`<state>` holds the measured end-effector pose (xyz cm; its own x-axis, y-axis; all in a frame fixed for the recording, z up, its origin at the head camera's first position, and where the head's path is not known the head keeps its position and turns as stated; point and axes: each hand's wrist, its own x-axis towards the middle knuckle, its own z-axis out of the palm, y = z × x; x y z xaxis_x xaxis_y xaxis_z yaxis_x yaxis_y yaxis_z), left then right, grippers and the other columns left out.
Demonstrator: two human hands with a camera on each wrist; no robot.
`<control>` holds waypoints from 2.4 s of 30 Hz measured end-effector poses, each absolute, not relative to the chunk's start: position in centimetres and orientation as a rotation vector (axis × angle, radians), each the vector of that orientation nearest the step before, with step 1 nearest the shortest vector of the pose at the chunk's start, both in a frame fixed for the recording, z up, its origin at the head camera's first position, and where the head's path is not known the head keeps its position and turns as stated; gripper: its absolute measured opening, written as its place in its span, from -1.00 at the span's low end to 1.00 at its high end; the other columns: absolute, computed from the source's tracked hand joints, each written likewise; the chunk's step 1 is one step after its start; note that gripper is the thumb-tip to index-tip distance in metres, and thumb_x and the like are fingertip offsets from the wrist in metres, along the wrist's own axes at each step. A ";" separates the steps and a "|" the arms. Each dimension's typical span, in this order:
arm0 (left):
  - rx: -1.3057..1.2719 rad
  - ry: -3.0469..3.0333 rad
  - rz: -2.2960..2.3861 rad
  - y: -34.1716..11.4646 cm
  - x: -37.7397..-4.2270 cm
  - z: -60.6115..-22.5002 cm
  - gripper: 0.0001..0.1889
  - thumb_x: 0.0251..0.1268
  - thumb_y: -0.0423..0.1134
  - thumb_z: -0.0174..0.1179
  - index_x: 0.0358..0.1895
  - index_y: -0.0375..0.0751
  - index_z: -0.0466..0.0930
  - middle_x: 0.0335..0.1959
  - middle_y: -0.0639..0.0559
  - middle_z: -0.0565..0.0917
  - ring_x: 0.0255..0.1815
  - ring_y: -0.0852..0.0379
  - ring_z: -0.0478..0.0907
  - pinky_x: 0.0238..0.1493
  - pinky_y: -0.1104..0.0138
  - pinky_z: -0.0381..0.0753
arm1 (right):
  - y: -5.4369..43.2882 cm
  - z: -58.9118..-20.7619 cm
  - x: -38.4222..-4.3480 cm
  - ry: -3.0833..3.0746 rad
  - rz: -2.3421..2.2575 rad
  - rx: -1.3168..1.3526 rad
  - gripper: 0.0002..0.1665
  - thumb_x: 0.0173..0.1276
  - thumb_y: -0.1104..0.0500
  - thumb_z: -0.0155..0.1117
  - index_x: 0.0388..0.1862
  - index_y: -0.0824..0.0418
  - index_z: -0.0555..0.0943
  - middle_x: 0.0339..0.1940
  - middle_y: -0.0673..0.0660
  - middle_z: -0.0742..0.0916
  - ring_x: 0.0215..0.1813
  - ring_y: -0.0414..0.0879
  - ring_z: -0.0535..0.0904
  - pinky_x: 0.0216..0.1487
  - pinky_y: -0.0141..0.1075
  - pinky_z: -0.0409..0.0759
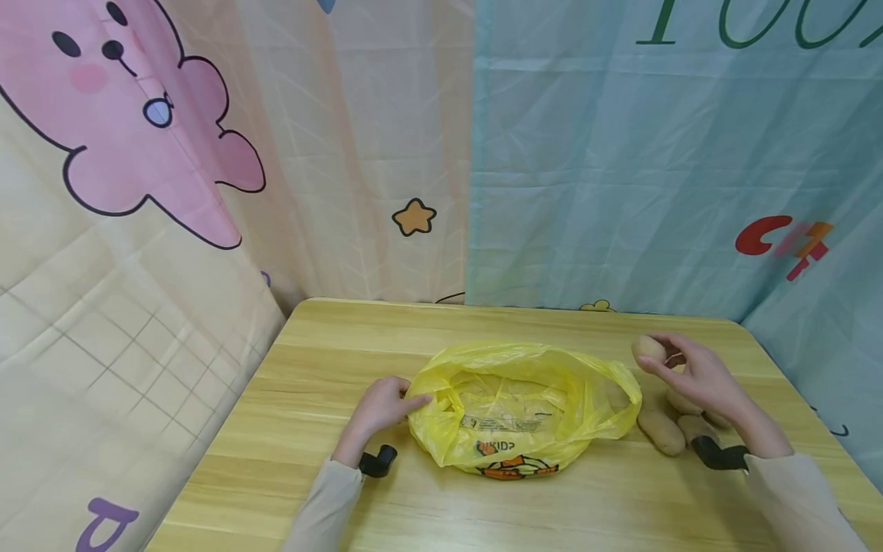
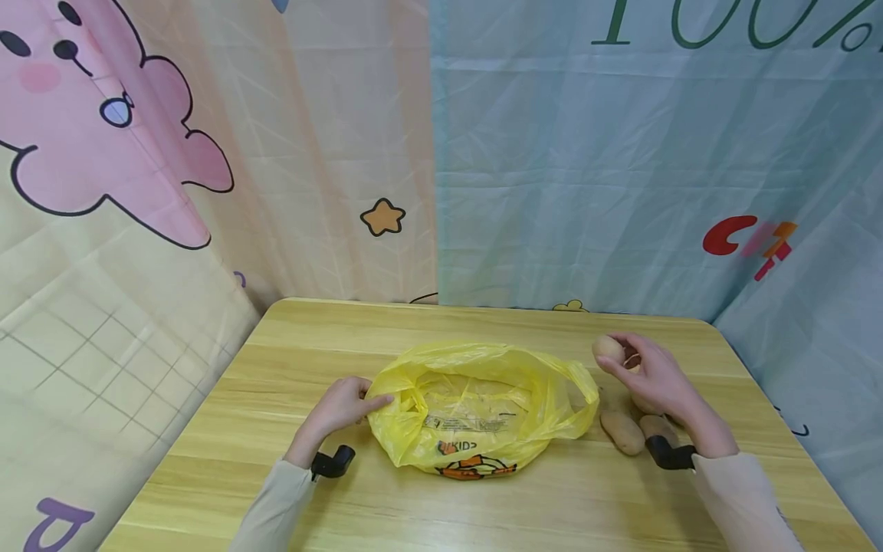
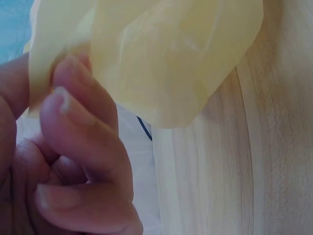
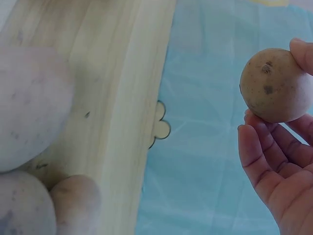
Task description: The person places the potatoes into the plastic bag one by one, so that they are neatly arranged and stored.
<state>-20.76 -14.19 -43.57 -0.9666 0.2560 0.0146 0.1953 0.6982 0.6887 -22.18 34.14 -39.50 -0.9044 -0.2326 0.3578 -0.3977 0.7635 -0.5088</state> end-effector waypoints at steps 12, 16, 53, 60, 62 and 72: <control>0.358 2.741 1.195 -14.3 -20.7 -43.2 -0.54 0.22 0.02 0.27 -0.69 -0.09 0.30 -0.80 0.14 0.36 -0.77 0.24 0.25 -0.68 0.39 0.19 | 31.1 -37.4 -21.4 -2.653 0.838 0.608 -0.46 0.24 0.14 0.39 0.16 0.30 0.49 -0.09 0.16 0.65 -0.26 -0.18 0.57 -0.31 -0.34 0.53; 0.356 2.736 1.197 -14.3 -20.7 -43.2 -0.53 0.21 0.03 0.27 -0.70 -0.08 0.30 -0.80 0.14 0.36 -0.76 0.24 0.26 -0.68 0.38 0.19 | 30.3 -37.1 -21.1 -2.629 0.819 0.657 -0.45 0.22 0.15 0.40 0.16 0.28 0.50 -0.09 0.14 0.65 -0.26 -0.16 0.58 -0.32 -0.33 0.53; 0.344 2.735 1.174 -14.3 -20.6 -42.9 -0.55 0.21 0.03 0.28 -0.69 -0.10 0.35 -0.80 0.13 0.39 -0.77 0.24 0.23 -0.69 0.38 0.17 | 24.6 -36.3 -20.3 -2.564 0.816 0.941 -0.46 0.09 0.17 0.51 0.04 0.28 0.56 -0.23 -0.05 0.64 -0.31 -0.26 0.56 -0.31 -0.26 0.58; 0.350 2.737 1.178 -14.3 -20.6 -42.9 -0.52 0.20 0.03 0.28 -0.71 -0.09 0.29 -0.81 0.14 0.35 -0.78 0.24 0.21 -0.69 0.38 0.16 | 23.5 -36.3 -20.4 -2.597 0.828 0.944 -0.49 0.07 0.14 0.52 -0.01 0.24 0.56 -0.27 -0.06 0.63 -0.33 -0.28 0.55 -0.31 -0.33 0.56; 0.352 2.741 1.174 -14.3 -20.6 -42.9 -0.52 0.20 0.03 0.28 -0.71 -0.08 0.27 -0.81 0.14 0.34 -0.78 0.24 0.21 -0.69 0.38 0.16 | 23.1 -36.4 -20.5 -2.610 0.829 0.944 -0.48 0.07 0.11 0.53 -0.01 0.22 0.56 -0.27 -0.08 0.63 -0.33 -0.28 0.55 -0.31 -0.34 0.56; 0.352 2.738 1.175 -14.3 -20.6 -43.0 -0.54 0.21 0.04 0.28 -0.70 -0.09 0.33 -0.81 0.13 0.38 -0.77 0.24 0.22 -0.69 0.38 0.17 | 21.5 -36.7 -21.0 -2.687 0.937 0.994 -0.50 0.10 0.10 0.50 -0.01 0.20 0.53 -0.28 -0.09 0.63 -0.30 -0.27 0.58 -0.27 -0.32 0.58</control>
<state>-20.57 -14.33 -43.04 -0.9627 0.2681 -0.0369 0.1580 0.6675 0.7276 -20.99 21.47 -36.71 -0.7752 -0.5461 0.3176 -0.6252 0.5910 -0.5098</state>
